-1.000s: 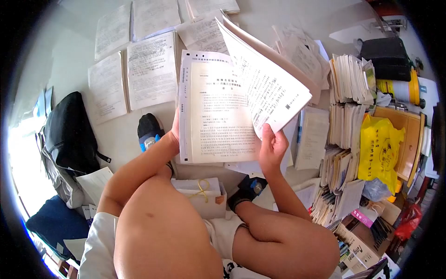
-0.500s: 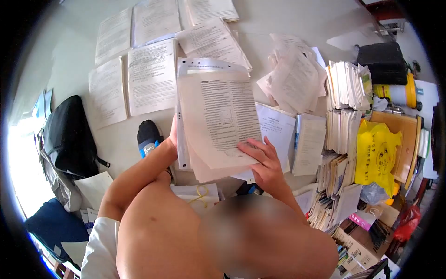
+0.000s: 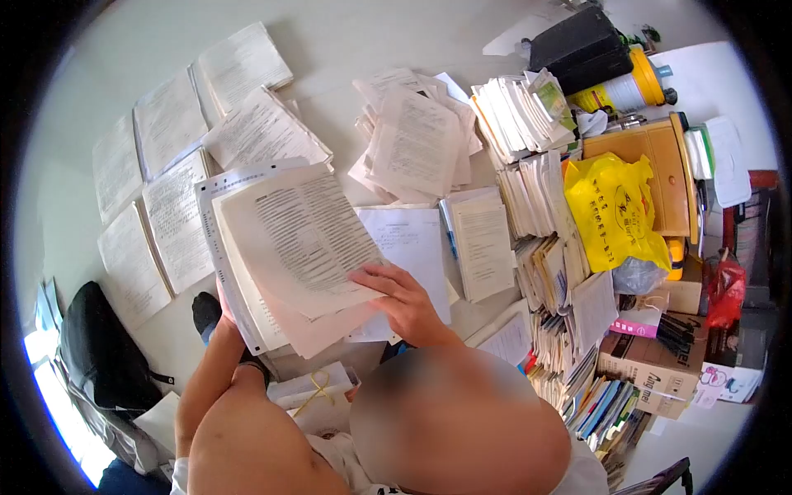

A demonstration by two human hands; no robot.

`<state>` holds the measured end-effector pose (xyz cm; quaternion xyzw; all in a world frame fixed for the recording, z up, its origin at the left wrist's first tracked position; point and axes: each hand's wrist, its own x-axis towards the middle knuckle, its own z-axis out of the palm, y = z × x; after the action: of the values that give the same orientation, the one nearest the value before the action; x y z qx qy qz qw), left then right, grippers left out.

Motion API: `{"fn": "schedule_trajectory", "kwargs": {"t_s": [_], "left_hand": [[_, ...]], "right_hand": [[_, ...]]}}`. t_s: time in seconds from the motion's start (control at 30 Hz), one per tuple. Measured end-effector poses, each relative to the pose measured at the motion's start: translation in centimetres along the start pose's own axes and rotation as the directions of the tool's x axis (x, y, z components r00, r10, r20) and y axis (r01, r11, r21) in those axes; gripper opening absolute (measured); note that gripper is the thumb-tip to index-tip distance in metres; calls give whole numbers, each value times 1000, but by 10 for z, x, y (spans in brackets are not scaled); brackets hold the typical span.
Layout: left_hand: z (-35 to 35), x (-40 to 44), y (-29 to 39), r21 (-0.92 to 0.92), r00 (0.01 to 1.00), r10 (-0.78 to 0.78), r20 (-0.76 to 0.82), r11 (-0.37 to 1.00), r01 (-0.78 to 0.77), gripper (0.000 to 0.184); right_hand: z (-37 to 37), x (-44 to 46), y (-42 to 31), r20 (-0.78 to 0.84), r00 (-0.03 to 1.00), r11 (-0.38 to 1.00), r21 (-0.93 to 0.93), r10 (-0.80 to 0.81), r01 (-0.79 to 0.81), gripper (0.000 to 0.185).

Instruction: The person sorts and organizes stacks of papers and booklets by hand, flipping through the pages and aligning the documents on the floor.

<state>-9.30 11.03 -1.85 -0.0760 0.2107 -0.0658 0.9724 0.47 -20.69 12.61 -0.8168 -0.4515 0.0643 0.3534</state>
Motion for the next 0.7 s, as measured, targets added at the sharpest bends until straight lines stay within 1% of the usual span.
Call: {"fn": "schedule_trajectory", "kwargs": {"t_s": [0.07, 0.2, 0.27, 0.3, 0.37, 0.43, 0.5, 0.53, 0.57, 0.63, 0.7], "left_hand": [[-2, -3, 6, 23, 999, 30, -17, 999, -30, 59], [-5, -8, 18, 74, 995, 86, -47, 994, -83, 59], [-6, -11, 21, 105, 993, 104, -60, 990, -98, 59], [-7, -13, 22, 120, 991, 112, -71, 987, -103, 59], [-10, -18, 23, 146, 988, 122, -93, 983, -108, 59], [-12, -19, 24, 173, 985, 127, -113, 979, -107, 59], [-13, -16, 24, 202, 983, 131, -128, 974, -103, 59], [-15, -14, 22, 218, 982, 135, -134, 970, -104, 59], [-16, -12, 21, 231, 981, 134, -141, 968, -99, 59], [-18, -8, 17, 268, 979, 138, -151, 959, -93, 59], [-18, -4, 14, 319, 976, 140, -165, 944, -81, 60]], "right_hand": [[-10, 1, 0, -61, 996, 998, -1, 63, -63, 19], [-19, -18, 15, -146, 986, 995, -49, 81, -89, 19], [-21, -37, 26, -172, 979, 978, -160, 106, -134, 18], [-21, -45, 31, -177, 978, 978, -157, 110, -138, 18], [-17, -64, 37, -221, 964, 954, -226, 147, -197, 16], [-8, -85, 42, -219, 958, 944, -230, 188, -238, 13], [2, -113, 49, -121, 971, 928, -288, 208, -234, 15], [13, -129, 58, -73, 968, 927, -281, 239, -250, 19], [24, -146, 65, -83, 964, 915, -304, 253, -266, 19], [33, -159, 69, 0, 951, 933, -191, 310, -305, 23], [20, -157, 51, -1, 943, 914, -245, 332, -322, 24]]}}
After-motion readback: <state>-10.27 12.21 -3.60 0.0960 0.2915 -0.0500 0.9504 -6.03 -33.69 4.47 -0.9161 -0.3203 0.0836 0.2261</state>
